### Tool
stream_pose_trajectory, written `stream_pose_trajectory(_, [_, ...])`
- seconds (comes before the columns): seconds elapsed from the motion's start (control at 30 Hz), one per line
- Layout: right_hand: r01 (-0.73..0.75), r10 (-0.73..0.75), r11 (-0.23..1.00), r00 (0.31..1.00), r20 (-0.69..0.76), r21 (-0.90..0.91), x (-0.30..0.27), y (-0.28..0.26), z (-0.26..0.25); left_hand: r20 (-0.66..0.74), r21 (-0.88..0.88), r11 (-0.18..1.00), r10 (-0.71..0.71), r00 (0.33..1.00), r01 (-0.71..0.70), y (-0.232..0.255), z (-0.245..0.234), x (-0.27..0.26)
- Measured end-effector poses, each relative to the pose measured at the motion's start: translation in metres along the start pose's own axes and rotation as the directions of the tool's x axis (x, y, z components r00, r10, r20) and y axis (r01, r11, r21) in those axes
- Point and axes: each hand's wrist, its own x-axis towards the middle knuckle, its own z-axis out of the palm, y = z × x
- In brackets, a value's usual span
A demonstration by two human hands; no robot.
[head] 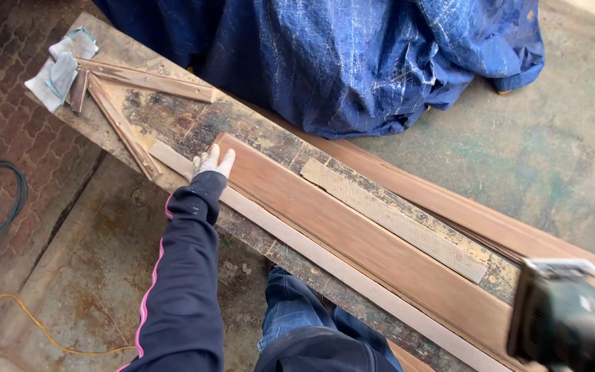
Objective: Sanding wooden planks using manual sandpaper and an electric orbital sander.
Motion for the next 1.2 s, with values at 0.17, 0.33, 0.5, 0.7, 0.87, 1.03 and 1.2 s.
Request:
stream_pose_trajectory(0.17, [0.026, -0.026, 1.0, 0.998, 0.064, -0.012, -0.005, -0.132, 0.138, -0.239, -0.203, 0.959, 0.147, 0.96, -0.197, 0.026, -0.004, -0.078])
stream_pose_trajectory(0.33, [0.056, 0.021, 0.886, 0.987, 0.16, -0.46, 0.03, -0.211, 0.213, -0.423, -0.066, 0.774, 0.55, 0.72, -0.63, 0.084, 0.036, -0.232])
stream_pose_trajectory(0.5, [0.166, -0.019, 0.784, 0.97, 0.244, -0.598, 0.068, -0.197, 0.266, -0.415, 0.036, 0.427, 0.829, 0.375, -0.903, 0.127, 0.085, -0.305])
stream_pose_trajectory(0.7, [0.339, -0.188, 0.634, 0.939, 0.286, -0.695, 0.069, -0.232, 0.29, -0.281, 0.241, 0.581, 0.808, 0.517, -0.777, 0.155, 0.073, -0.266])
stream_pose_trajectory(0.87, [0.133, 0.109, 0.523, 0.969, 0.221, -0.842, 0.064, -0.266, 0.302, 0.102, 0.108, 0.604, 0.783, 0.613, -0.79, 0.17, 0.033, -0.21])
stream_pose_trajectory(1.03, [0.105, 0.116, 0.538, 0.974, 0.197, -0.837, 0.074, -0.265, 0.311, 0.043, -0.015, 0.615, 0.788, 0.614, -0.788, 0.16, 0.014, -0.188])
stream_pose_trajectory(1.2, [0.083, 0.138, 0.586, 0.97, 0.2, -0.806, 0.071, -0.296, 0.327, -0.128, -0.066, 0.554, 0.82, 0.558, -0.83, 0.141, 0.018, -0.17])
